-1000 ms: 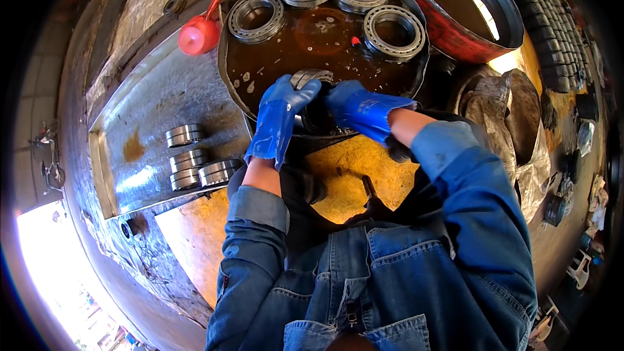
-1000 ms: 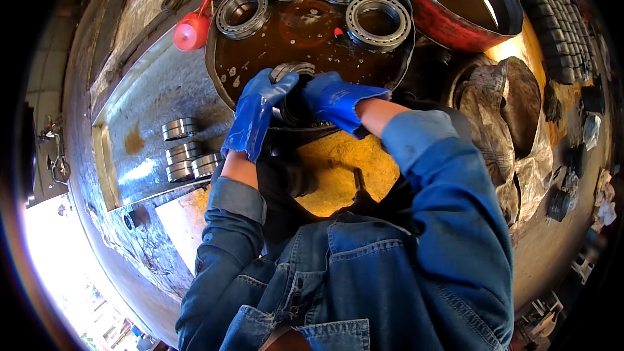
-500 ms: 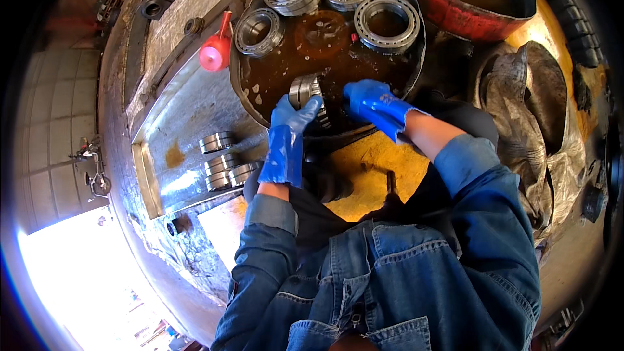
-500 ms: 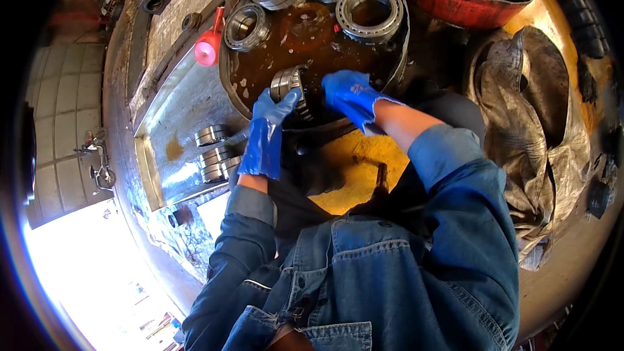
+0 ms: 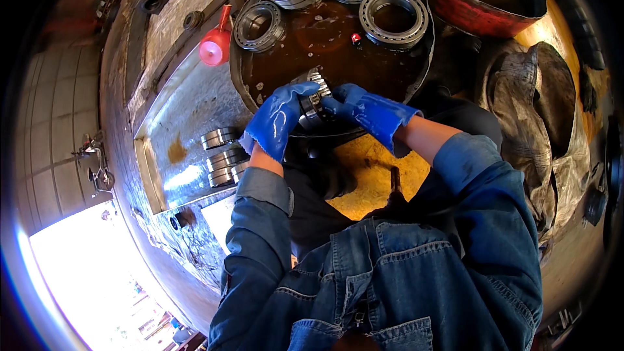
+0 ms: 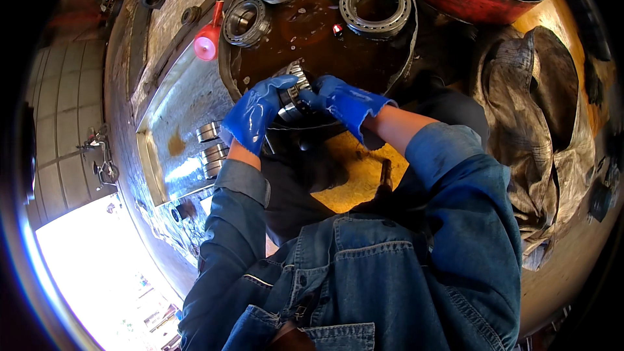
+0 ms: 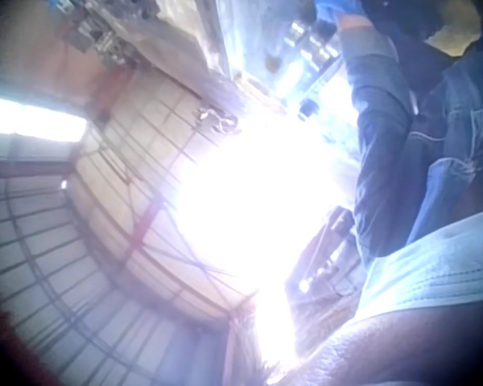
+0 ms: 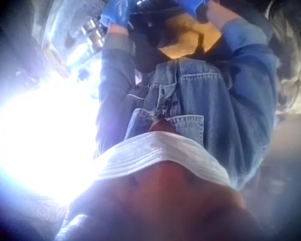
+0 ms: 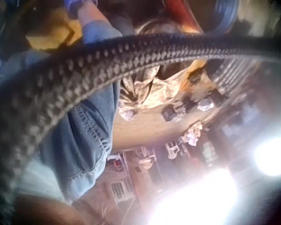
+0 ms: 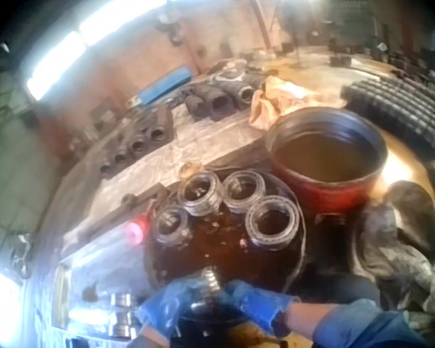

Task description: The person scrubs a metal bearing with a red-handled brush while holding it over a container of dark liquid. They repeatedly dip the bearing into the liquid and scrub it, then place the cleaned bearing onto a metal tray alongside other bearings.

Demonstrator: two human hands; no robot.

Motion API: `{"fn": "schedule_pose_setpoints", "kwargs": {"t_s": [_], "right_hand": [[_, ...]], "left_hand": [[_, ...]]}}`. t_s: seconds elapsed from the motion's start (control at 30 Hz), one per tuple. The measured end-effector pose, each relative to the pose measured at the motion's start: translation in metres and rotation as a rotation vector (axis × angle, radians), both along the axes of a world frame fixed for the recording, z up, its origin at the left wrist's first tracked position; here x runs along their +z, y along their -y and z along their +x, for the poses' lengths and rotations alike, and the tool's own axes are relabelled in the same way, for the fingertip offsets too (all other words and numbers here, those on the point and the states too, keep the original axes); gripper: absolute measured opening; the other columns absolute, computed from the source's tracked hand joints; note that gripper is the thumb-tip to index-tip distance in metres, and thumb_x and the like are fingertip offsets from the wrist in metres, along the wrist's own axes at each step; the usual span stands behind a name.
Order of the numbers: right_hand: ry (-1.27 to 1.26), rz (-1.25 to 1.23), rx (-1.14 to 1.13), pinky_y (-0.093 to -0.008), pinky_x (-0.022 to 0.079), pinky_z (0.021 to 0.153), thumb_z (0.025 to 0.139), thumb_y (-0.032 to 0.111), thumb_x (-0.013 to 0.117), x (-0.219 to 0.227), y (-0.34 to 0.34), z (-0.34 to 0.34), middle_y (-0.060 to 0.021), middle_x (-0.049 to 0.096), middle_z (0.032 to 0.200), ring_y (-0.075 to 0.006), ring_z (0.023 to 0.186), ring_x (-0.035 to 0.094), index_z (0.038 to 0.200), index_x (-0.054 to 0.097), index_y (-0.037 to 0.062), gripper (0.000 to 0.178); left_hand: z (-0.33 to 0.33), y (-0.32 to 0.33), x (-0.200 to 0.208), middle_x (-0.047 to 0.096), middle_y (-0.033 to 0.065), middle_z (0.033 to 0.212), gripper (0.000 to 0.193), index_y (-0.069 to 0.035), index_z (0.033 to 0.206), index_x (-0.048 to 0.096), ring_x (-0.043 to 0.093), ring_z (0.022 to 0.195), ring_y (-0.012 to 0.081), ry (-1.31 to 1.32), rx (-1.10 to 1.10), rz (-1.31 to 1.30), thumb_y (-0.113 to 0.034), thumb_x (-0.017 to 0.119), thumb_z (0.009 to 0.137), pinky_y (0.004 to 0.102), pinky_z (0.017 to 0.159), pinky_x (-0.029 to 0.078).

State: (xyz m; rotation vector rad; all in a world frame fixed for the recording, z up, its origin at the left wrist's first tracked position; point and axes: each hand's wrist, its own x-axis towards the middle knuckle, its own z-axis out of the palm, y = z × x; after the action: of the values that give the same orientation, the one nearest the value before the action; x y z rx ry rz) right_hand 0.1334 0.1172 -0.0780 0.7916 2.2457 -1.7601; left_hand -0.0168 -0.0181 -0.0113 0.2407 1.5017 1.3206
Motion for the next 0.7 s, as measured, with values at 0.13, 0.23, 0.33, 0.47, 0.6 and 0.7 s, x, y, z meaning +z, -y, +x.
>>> {"fn": "schedule_pose_setpoints", "kwargs": {"t_s": [0.13, 0.23, 0.33, 0.47, 0.6, 0.7], "right_hand": [[0.029, 0.036, 0.023, -0.0411, 0.055, 0.090, 0.094, 0.044, 0.069, 0.012, 0.011, -0.012, -0.0230, 0.077, 0.110, -0.0304, 0.101, 0.074, 0.119, 0.074, 0.0003, 0.050], [-0.009, 0.005, 0.050, -0.0405, 0.056, 0.088, 0.092, 0.041, 0.070, -0.024, 0.004, -0.019, -0.0215, 0.077, 0.105, -0.0302, 0.095, 0.074, 0.117, 0.075, 0.0001, 0.048], [-0.056, -0.122, -0.005, -0.0436, 0.057, 0.088, 0.086, 0.042, 0.076, -0.027, 0.004, -0.024, -0.0254, 0.075, 0.106, -0.0412, 0.102, 0.073, 0.110, 0.077, 0.0019, 0.047], [-0.146, 0.275, 0.214, -0.0409, 0.057, 0.085, 0.094, 0.027, 0.067, -0.070, -0.033, -0.006, -0.0206, 0.077, 0.103, -0.0350, 0.094, 0.074, 0.109, 0.077, 0.0003, 0.032], [-0.078, 0.764, 0.382, -0.0439, 0.059, 0.087, 0.099, 0.023, 0.060, -0.034, -0.022, -0.008, -0.0194, 0.077, 0.105, -0.0390, 0.097, 0.074, 0.103, 0.079, 0.0045, 0.027], [0.138, 0.391, -0.056, -0.0441, 0.058, 0.092, 0.100, 0.033, 0.060, -0.002, -0.012, -0.013, -0.0184, 0.077, 0.109, -0.0398, 0.101, 0.073, 0.105, 0.079, 0.0043, 0.035]], "left_hand": [[-0.001, 0.013, 0.007, 0.072, 0.0184, 0.124, 0.045, 0.002, 0.132, 0.066, 0.071, 0.112, 0.0296, 0.006, 0.016, 0.002, -0.024, 0.071, 0.095, 0.0419, 0.099, 0.059], [0.000, 0.004, 0.013, 0.070, 0.0196, 0.127, 0.047, 0.002, 0.133, 0.065, 0.069, 0.116, 0.0309, 0.000, -0.010, 0.005, -0.025, 0.072, 0.094, 0.0429, 0.100, 0.058], [0.002, 0.009, 0.018, 0.069, 0.0207, 0.130, 0.050, 0.003, 0.134, 0.064, 0.068, 0.120, 0.0323, -0.036, -0.011, -0.016, -0.026, 0.073, 0.093, 0.0439, 0.102, 0.057], [0.033, -0.003, 0.037, 0.067, 0.0223, 0.134, 0.053, 0.003, 0.135, 0.063, 0.065, 0.125, 0.0341, -0.234, -0.048, -0.167, -0.027, 0.074, 0.092, 0.0452, 0.104, 0.056], [0.073, -0.006, 0.024, 0.062, 0.0264, 0.139, 0.100, -0.001, 0.159, 0.033, 0.064, 0.128, 0.0390, -0.918, -0.019, -0.928, -0.043, 0.082, 0.083, 0.0491, 0.103, 0.054], [0.093, 0.005, 0.001, 0.062, 0.0267, 0.140, 0.106, -0.003, 0.165, 0.017, 0.066, 0.125, 0.0417, -1.117, 0.045, -0.950, -0.040, 0.076, 0.084, 0.0510, 0.103, 0.054]]}}
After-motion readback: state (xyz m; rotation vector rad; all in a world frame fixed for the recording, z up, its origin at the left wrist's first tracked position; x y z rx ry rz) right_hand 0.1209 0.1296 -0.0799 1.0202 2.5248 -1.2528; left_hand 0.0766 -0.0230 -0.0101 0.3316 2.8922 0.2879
